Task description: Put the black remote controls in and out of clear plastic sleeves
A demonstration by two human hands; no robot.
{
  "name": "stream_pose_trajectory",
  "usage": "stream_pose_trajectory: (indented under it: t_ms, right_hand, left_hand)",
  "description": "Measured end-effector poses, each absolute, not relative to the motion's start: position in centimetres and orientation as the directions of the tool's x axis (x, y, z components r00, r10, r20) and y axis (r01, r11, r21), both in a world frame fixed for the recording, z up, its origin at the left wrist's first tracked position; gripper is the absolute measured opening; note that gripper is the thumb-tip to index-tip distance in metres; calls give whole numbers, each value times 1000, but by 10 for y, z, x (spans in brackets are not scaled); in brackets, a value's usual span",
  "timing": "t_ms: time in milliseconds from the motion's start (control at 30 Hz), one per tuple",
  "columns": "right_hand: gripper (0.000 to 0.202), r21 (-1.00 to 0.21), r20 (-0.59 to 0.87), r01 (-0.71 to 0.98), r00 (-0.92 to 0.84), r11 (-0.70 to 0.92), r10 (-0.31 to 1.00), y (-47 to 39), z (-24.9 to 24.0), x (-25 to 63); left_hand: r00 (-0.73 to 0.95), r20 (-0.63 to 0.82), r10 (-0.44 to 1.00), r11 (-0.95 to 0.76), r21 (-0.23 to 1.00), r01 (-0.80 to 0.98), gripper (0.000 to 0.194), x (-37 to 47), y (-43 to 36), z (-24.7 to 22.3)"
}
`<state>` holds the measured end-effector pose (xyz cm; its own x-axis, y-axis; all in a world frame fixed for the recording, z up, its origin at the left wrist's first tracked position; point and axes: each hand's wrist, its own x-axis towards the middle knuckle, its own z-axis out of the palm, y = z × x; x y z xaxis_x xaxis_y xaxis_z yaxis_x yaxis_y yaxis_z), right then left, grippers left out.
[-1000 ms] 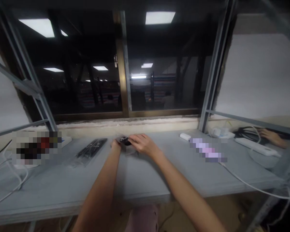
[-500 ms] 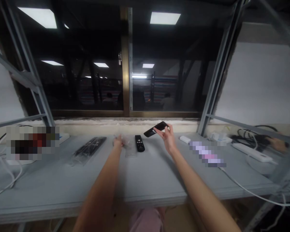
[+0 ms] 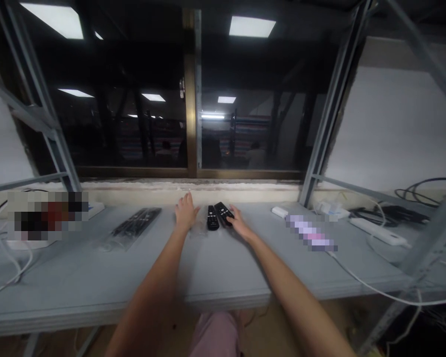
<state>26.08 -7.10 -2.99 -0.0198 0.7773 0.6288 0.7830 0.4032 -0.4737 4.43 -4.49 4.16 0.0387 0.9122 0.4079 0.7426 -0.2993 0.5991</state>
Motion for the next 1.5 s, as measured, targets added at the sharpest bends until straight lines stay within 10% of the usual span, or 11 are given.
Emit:
stream_pose_trajectory:
  t_ms: [167, 333, 767, 1100, 1500]
  right_hand:
    - [62, -540, 547, 773, 22, 333, 837, -68, -35, 259]
    - [51, -482, 502, 834, 13, 267, 865, -76, -28, 249]
    - [55, -346, 371, 905, -110, 247, 922, -110, -6, 229]
    - [40, -200, 422, 890, -299, 409, 856, -113, -7, 230]
    - [42, -286, 382, 850, -323, 443, 866, -109, -9, 232]
  left_hand:
    - [394, 223, 892, -435, 662, 611, 51, 37, -51, 32]
    - [351, 21, 936, -266, 695, 668, 45, 29, -60, 23]
    - [386, -75, 919, -308, 472, 826, 73, 33, -74, 42]
    - [431, 6, 903, -342, 619, 707, 70, 29, -87, 51]
    - [551, -39, 833, -476, 455, 752, 108, 20, -106, 45]
